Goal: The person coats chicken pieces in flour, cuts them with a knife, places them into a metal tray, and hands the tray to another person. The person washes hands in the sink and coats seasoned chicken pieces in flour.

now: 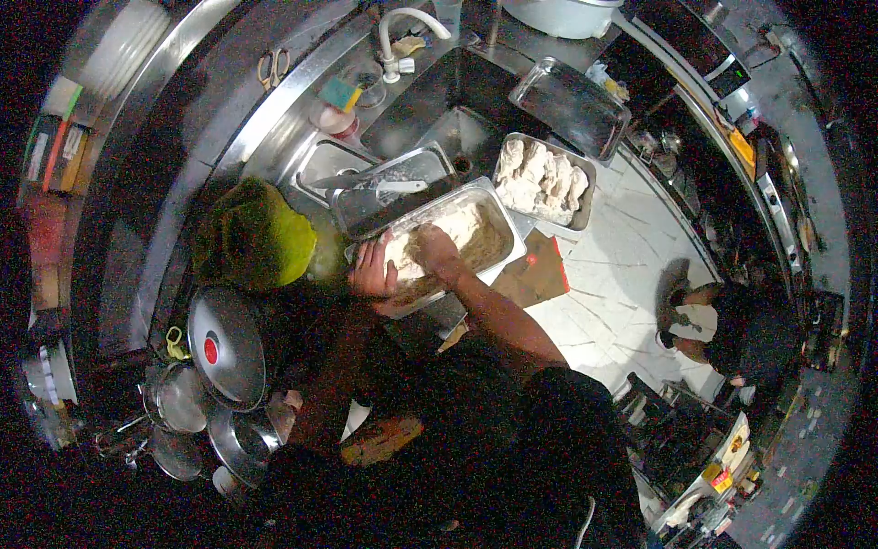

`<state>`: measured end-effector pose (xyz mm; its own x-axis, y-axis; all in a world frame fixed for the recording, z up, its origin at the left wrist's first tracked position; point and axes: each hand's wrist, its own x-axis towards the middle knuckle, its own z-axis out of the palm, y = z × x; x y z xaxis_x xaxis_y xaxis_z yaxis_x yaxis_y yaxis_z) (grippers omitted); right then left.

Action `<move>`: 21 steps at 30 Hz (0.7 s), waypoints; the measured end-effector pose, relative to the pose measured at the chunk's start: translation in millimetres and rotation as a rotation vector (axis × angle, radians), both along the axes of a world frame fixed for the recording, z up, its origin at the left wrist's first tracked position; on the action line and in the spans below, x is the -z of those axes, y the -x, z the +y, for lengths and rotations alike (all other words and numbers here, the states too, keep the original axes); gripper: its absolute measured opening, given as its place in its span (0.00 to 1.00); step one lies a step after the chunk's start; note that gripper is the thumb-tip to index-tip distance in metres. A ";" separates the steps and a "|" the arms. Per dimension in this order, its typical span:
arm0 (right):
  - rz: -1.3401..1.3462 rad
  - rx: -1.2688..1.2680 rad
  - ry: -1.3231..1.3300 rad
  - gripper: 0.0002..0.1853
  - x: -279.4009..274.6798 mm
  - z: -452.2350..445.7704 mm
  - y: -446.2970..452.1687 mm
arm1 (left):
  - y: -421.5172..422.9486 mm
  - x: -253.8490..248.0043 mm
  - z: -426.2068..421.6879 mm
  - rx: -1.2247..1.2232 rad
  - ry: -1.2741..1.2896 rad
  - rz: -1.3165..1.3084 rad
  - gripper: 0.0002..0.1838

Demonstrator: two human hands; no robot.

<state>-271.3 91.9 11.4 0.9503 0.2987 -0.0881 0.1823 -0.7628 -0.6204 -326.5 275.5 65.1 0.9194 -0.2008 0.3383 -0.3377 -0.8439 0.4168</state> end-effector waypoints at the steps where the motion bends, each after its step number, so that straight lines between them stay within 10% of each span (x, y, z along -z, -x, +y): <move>1: 0.051 0.003 -0.096 0.14 2.2 2.1 -4.0 | -0.8 1.0 1.0 0.010 -0.004 -0.006 0.31; 8: -0.237 -0.635 0.034 0.10 -1.8 -43.9 -1.2 | 2.7 -6.7 -0.2 -0.008 0.017 0.068 0.31; 21: -0.215 -0.623 0.060 0.11 -25.0 -26.1 11.8 | 2.5 -23.3 -5.6 0.017 0.042 0.107 0.32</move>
